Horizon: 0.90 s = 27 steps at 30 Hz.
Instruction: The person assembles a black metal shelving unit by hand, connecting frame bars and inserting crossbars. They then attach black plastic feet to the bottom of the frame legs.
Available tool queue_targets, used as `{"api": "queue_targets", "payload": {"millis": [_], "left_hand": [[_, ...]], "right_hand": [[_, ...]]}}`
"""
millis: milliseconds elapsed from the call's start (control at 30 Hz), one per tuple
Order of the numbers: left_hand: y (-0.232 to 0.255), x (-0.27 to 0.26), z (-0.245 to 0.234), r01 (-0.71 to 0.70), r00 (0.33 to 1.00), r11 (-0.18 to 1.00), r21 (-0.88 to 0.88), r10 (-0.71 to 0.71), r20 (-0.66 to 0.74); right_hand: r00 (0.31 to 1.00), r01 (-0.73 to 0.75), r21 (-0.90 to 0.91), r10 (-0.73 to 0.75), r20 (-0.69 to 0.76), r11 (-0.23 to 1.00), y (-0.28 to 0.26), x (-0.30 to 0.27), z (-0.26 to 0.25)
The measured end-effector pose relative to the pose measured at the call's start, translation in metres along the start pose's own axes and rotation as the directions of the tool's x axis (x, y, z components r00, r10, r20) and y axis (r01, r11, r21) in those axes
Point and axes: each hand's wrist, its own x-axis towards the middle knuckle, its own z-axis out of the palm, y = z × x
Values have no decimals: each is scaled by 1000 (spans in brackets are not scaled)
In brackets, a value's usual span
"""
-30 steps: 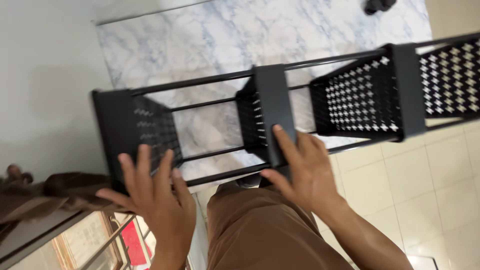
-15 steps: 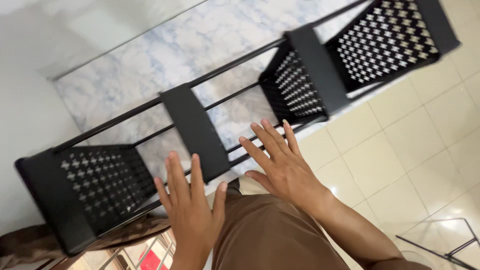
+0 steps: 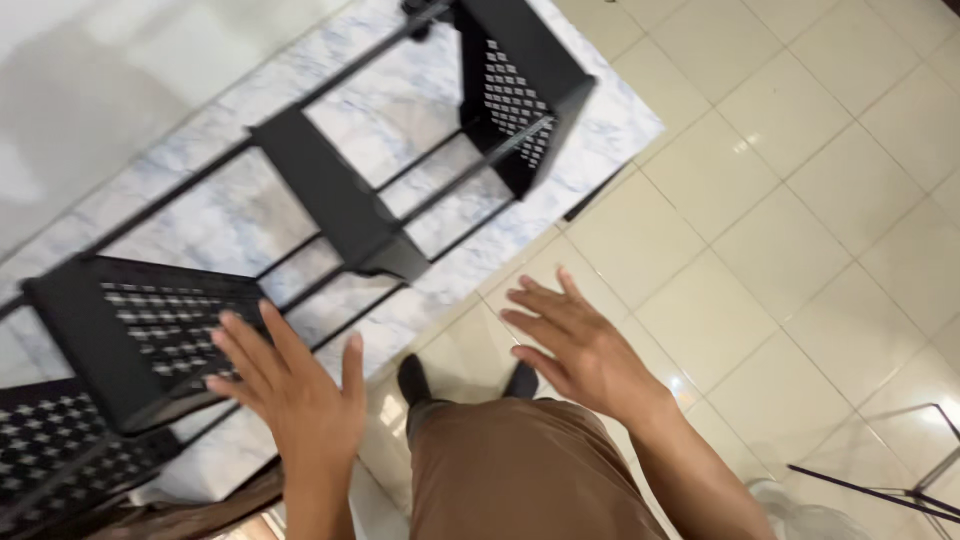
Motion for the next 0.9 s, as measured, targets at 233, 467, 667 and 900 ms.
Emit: {"api": "queue_targets", "payload": {"millis": [233,467,667,900], "left_hand": [[82,43,53,-66,989,992,-109,50,-138],[136,61,60,-23,997,1000,-16,22,-71],[188,98,57,-144,989,984,-100,140,-46],[251,169,65,-244,968,941,-233,223,-115]], "right_hand": [[969,-220,1,219,-111,976,58,-75,-61],[948,-305,79,311,-73,949,98,-86,-85],[955,-294,89,296,-9,952,132,-64,-95],[951,-304,61,299,78,951,191,-17,-121]]}}
